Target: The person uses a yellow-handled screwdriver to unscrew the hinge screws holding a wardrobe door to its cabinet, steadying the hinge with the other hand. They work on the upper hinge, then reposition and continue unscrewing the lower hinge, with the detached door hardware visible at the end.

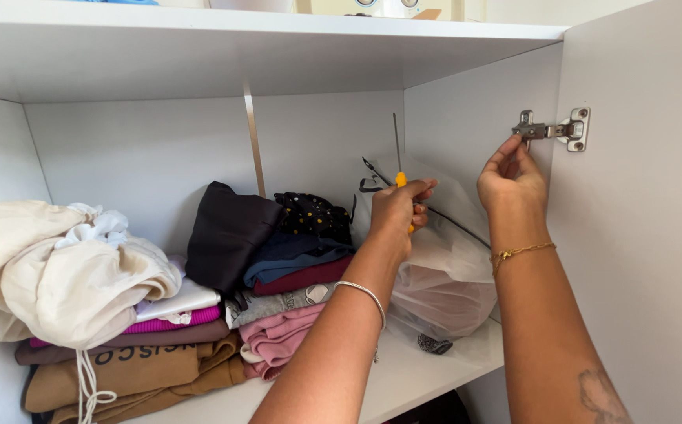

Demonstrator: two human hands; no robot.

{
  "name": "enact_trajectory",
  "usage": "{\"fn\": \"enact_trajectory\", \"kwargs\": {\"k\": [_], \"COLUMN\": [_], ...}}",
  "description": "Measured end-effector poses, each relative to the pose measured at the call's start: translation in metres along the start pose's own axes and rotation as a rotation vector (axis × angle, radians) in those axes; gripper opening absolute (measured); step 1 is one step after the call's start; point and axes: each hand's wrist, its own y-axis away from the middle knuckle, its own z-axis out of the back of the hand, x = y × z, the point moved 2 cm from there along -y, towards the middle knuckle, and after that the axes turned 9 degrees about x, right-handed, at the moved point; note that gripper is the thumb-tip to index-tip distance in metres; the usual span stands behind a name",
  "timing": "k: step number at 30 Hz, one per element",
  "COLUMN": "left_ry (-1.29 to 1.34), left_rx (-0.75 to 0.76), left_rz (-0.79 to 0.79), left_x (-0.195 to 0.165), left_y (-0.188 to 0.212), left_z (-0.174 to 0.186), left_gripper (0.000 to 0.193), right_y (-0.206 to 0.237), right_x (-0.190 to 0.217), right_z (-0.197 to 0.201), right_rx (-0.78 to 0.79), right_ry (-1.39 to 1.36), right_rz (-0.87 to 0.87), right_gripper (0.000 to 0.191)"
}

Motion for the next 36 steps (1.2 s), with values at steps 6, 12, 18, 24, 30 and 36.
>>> {"fn": "enact_trajectory", "kwargs": {"k": [6,12,18,24,30,36], "left_ry": [0.002,0.004,-0.017,-0.019,-0.032,-0.043], "left_rx": [-0.011,0.013,0.043,0.048,0.058,0.053], "left_rz": [0.004,0.007,-0.014,-0.001,-0.002,0.001], "left_x": [0.005,0.002,-0.012,-0.019,-0.022,-0.025], "left_y": [-0.005,-0.015,-0.018,-0.013,-0.007,-0.003], "left_z": [0.002,0.003,0.004,0.001,0.001,0.005], "left_gripper": [0.017,0.017,0.017,0.018,0.018,0.017], "right_y": [-0.002,0.010,0.017,0.025,0.028,0.025], "right_x": [-0.001,-0.002,-0.005,-0.008,-0.012,-0.013], "right_z": [-0.006,-0.006,-0.012,-0.015,-0.020,-0.020], "right_rx": [0.062,0.006,0.073,0.070,0.007,0.014], "right_ry": [0.018,0.010,0.046,0.069,0.044,0.026], "right_rz": [-0.009,-0.003,-0.041,-0.018,-0.036,-0.046], "right_gripper": [0.009,0.013,0.010,0.016,0.017,0.022]}}
